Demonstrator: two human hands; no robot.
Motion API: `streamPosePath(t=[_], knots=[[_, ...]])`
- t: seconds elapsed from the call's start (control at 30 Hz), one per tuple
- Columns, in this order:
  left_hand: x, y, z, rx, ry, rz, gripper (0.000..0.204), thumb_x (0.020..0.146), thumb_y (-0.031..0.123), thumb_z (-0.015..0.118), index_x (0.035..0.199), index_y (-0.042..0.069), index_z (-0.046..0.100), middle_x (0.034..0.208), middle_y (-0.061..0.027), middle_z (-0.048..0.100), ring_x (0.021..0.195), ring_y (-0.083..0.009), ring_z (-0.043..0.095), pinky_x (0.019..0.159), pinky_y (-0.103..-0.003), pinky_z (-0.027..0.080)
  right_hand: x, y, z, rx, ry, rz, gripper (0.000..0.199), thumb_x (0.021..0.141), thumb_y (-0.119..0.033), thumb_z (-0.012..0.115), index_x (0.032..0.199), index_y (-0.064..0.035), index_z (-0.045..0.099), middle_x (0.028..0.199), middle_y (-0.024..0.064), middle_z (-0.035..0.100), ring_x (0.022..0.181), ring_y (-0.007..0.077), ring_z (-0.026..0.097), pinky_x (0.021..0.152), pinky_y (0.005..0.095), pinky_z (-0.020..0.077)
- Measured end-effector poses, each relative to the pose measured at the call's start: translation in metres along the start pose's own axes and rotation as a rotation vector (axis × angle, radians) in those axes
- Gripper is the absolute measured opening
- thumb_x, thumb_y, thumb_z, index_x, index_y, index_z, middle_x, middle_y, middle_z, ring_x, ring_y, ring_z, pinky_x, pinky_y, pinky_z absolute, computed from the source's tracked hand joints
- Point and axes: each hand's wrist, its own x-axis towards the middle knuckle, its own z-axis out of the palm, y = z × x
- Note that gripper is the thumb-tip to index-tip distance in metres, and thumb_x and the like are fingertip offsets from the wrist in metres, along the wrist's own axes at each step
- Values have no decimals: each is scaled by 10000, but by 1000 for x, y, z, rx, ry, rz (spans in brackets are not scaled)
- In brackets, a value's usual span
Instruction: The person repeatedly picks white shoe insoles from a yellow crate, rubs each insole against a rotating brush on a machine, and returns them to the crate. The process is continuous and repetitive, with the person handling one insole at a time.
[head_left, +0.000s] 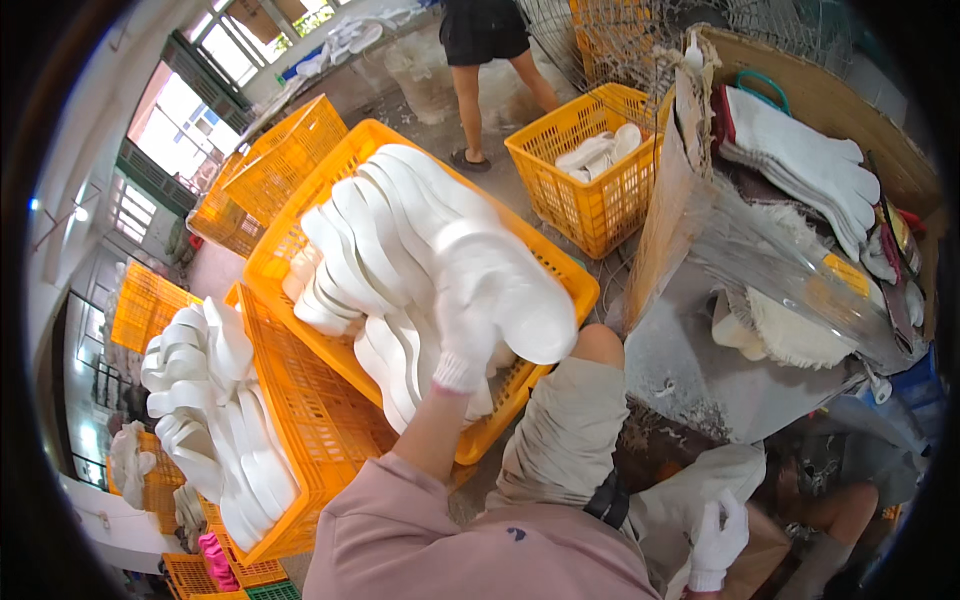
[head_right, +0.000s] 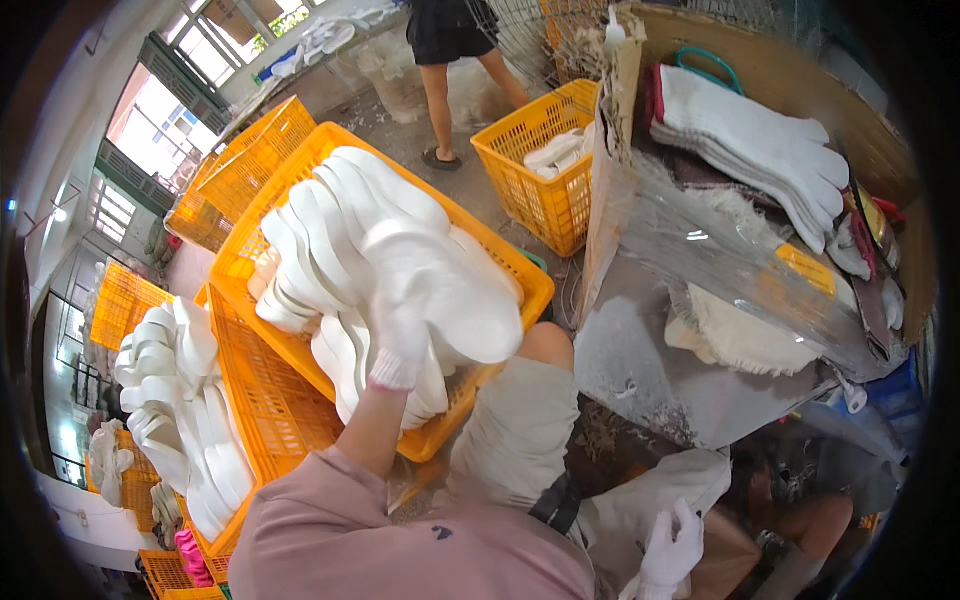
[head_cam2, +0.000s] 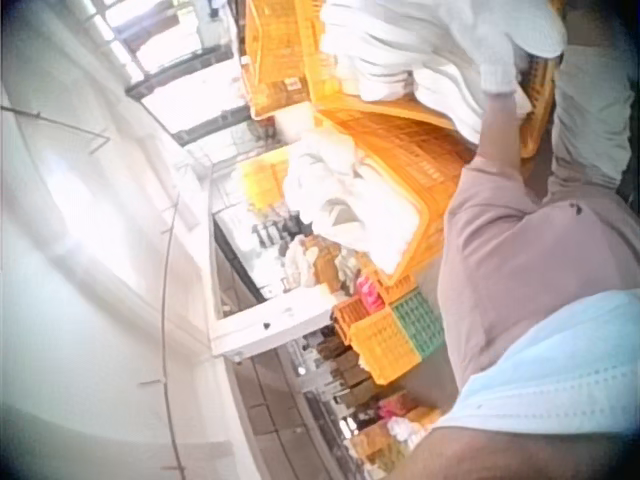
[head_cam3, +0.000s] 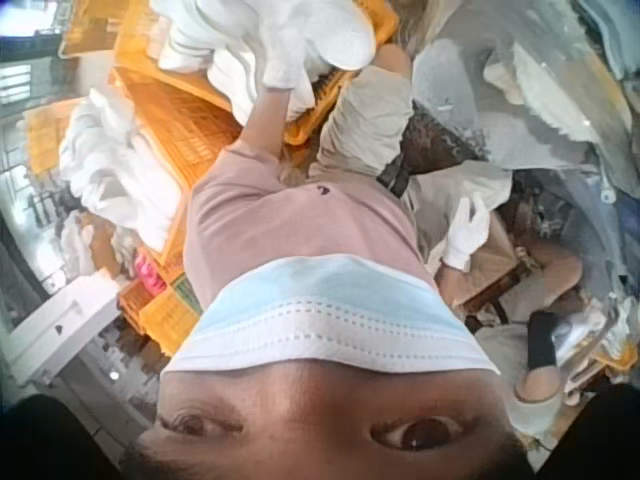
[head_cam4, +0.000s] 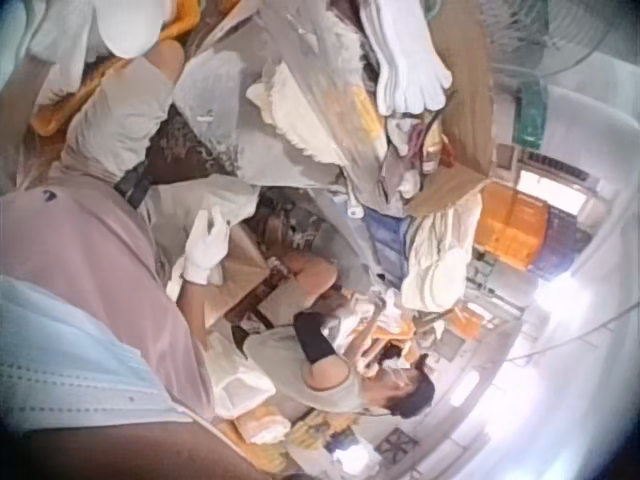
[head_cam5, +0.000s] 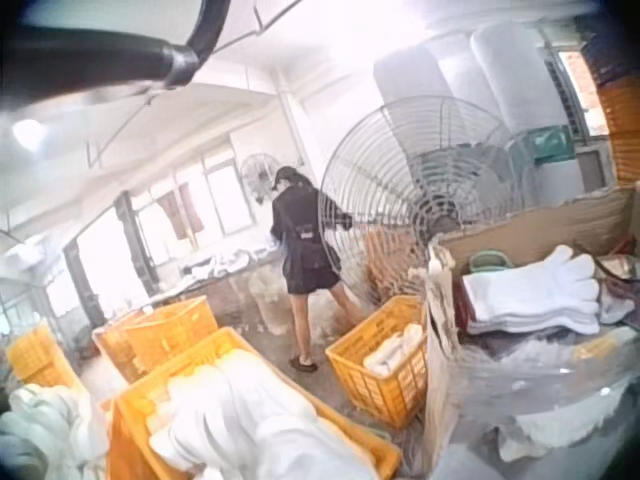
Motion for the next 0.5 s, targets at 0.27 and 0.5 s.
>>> streamPosePath(t=[0.27,0.5], knots=[[-161,-14,191,-786,-317,-872,456,1008,119,687,1449,73,582,1283,-66,688,1213,-214,647,1100,-380,516,-35,-87,-14,919,-221,398,351,1030,-102,598,1320,92,639,1135,142,732,945,251,718,827,353,586],[-178,-111,350,-892,-844,-913,462,1069,368,634,1339,-7,635,1235,-148,724,1146,-248,701,1012,-401,585,37,-97,-29,308,340,89,304,1020,-128,605,1268,38,656,1077,225,722,970,408,688,848,441,555]])
